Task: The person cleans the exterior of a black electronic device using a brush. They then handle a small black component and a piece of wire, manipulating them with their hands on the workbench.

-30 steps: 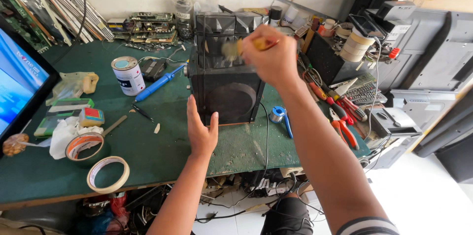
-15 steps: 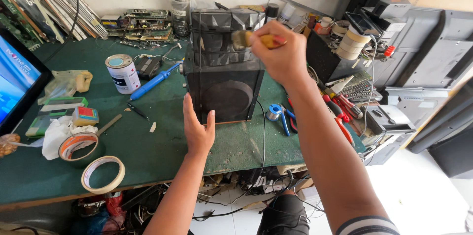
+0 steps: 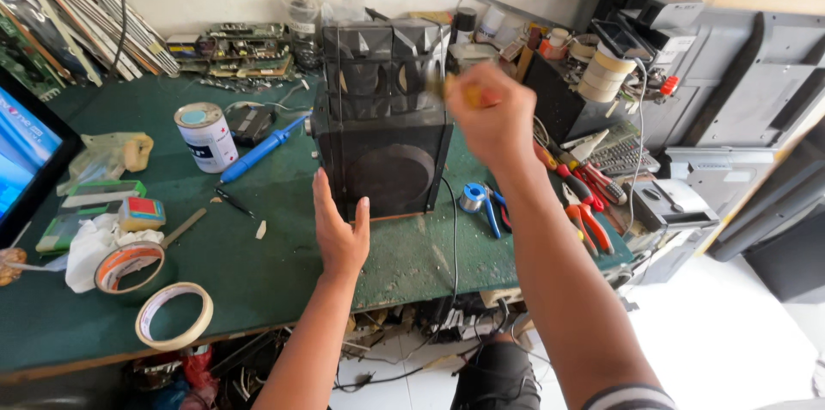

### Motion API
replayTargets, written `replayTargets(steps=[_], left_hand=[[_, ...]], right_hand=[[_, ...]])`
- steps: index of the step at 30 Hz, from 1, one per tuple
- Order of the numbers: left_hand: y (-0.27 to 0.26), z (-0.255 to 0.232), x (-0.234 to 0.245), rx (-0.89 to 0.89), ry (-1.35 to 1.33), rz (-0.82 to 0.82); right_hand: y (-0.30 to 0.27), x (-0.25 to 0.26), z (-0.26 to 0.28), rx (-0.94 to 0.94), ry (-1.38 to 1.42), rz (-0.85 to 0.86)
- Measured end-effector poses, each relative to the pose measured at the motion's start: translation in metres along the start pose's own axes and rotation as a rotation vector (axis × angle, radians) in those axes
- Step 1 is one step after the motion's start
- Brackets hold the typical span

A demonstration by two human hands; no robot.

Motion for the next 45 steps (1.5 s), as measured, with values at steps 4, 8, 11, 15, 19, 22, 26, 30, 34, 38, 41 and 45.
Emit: replayTargets(steps=[4,8,11,15,19,22,26,30,34,38,41,45], left_hand=[[-0.003,0.006,-0.005,0.014,0.005,-0.001],[-0.003,0.002,0.001,0.020,0.014,0.029],[0.003,0.007,-0.003,0.026,0.007,-0.008],[-0.001,0.005,-0.001,0.022,0.007,0.000],[-0.001,0.007,-0.002,0.020,0.014,-0.004],[0.002,0.006,-0.004,0.036,-0.009,-0.033],[0.002,0.003,-0.002,0.032,-0.014,-0.009],[0.000,0.006,0.002,0.037,-0.010,-0.034],[-0.003,0.008,0.004,0.033,-0.002,-0.032],[0.003,0.014,0.000,0.063,-0.043,-0.012],[-0.003,0.016,-0.001,0.076,-0.056,-0.003],[0.000,0.010,-0.001,0.128,-0.087,-0.015]], right_hand=[[-0.019,-0.018,0.067,0.100,0.202,0.331],[0.003,-0.013,0.034,0.172,0.017,0.569],[0.021,-0.026,0.018,0.134,-0.303,0.670],[0.008,-0.036,0.109,0.237,0.070,0.807],[0.015,-0.030,0.088,0.268,0.216,0.710],[0.023,-0.035,0.072,0.165,-0.129,0.645],[0.015,-0.057,0.071,0.007,0.185,0.564],[0.022,-0.048,0.077,0.058,0.184,0.598],[0.030,-0.038,0.069,0.061,0.039,0.550],[0.001,-0.041,0.092,0.088,0.254,0.668],[-0.036,-0.046,0.056,0.069,0.231,0.529],[-0.113,-0.071,0.042,0.317,0.416,0.395]])
Point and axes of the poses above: each hand's wrist, its own y-axis towards the middle knuckle, its own x-axis out of the back of the hand, z = x × y, the point moved 6 cm from there along y, towards the middle knuckle, and after that the axes turned 10 degrees about z, right-handed, at the moved point
